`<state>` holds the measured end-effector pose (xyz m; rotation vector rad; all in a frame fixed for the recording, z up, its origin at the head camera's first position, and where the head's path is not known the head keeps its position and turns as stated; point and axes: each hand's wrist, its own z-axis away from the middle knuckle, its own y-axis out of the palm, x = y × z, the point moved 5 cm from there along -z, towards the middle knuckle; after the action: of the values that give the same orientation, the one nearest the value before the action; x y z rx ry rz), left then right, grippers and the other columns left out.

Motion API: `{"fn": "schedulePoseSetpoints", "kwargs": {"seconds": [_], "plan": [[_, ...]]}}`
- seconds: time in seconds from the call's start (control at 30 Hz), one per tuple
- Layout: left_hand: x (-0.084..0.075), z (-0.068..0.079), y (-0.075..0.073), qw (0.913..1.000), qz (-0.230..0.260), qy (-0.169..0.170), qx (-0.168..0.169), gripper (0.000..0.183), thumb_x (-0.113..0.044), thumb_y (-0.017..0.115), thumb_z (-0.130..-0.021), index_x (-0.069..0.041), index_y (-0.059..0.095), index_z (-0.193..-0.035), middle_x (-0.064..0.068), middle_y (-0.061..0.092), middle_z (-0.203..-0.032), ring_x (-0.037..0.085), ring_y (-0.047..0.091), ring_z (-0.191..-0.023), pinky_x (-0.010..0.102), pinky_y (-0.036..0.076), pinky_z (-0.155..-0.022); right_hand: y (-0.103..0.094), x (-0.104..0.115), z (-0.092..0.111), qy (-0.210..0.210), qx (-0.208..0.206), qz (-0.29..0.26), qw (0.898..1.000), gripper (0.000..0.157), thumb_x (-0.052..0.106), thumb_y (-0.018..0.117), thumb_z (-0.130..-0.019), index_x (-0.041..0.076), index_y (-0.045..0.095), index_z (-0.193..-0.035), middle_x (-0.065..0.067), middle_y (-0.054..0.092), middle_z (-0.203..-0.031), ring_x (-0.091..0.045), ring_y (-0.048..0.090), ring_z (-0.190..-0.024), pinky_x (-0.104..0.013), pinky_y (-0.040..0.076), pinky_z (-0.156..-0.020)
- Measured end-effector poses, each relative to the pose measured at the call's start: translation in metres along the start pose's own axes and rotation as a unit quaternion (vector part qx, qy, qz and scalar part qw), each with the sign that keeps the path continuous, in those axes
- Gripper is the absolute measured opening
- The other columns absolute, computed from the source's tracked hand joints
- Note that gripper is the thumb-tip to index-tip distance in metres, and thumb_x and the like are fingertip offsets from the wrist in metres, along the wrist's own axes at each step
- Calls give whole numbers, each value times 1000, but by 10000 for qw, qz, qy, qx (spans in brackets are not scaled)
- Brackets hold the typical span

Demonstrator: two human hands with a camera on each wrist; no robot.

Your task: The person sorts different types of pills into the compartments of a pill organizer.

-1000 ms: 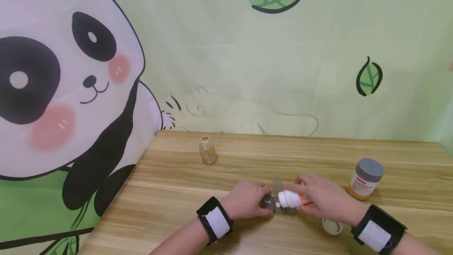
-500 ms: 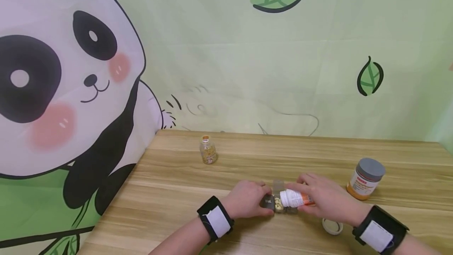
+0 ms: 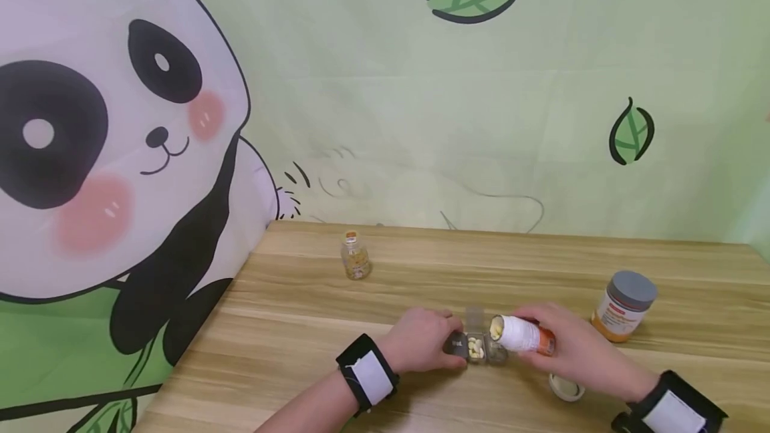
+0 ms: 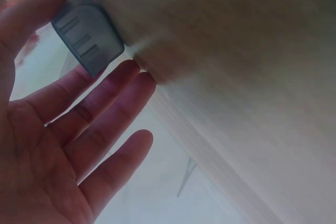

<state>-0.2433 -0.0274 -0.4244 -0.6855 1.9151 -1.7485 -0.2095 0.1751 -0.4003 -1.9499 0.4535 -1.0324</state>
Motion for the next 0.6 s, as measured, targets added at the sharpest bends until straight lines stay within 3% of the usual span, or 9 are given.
{"fn": "schedulePoseSetpoints", "kwargs": {"seconds": [0.13, 0.33, 0.47, 0.6], "plan": [[-1, 0, 0, 10000, 19, -1, -9, 41, -54, 73, -80, -18, 68, -100, -12, 56, -80, -1, 44, -61, 17, 34, -52, 2, 3, 13, 140, 107, -922, 9956, 44, 26, 76, -85, 13, 58, -123, 3, 60, -115, -5, 53, -95, -27, 46, -77], [0, 0, -3, 10000, -63, -12, -24, 41, -54, 73, -80, -18, 68, -100, -13, 55, -79, -2, 43, -61, 16, 34, -51, 17, 15, 25, -161, 359, -1547, 9872, 47, 22, 78, -84, 10, 55, -124, 5, 61, -111, -5, 55, -87, -26, 47, -68], [-1, 0, -2, 10000, -80, -7, -11, 41, -54, 73, -80, -18, 68, -100, -13, 53, -78, -1, 43, -60, 17, 33, -51, 31, 24, 28, -313, 756, -2078, 9747, 49, 21, 74, -88, 11, 50, -130, 4, 59, -115, -7, 56, -94, -27, 49, -73], [-3, -1, -2, 10000, -90, 25, -27, 41, -53, 73, -81, -17, 67, -100, -13, 52, -77, 0, 43, -60, 18, 32, -52, 43, 32, 27, -646, 999, -2584, 9587, 48, 14, 71, -90, 4, 48, -132, 2, 59, -117, -10, 56, -102, -30, 51, -80]]}}
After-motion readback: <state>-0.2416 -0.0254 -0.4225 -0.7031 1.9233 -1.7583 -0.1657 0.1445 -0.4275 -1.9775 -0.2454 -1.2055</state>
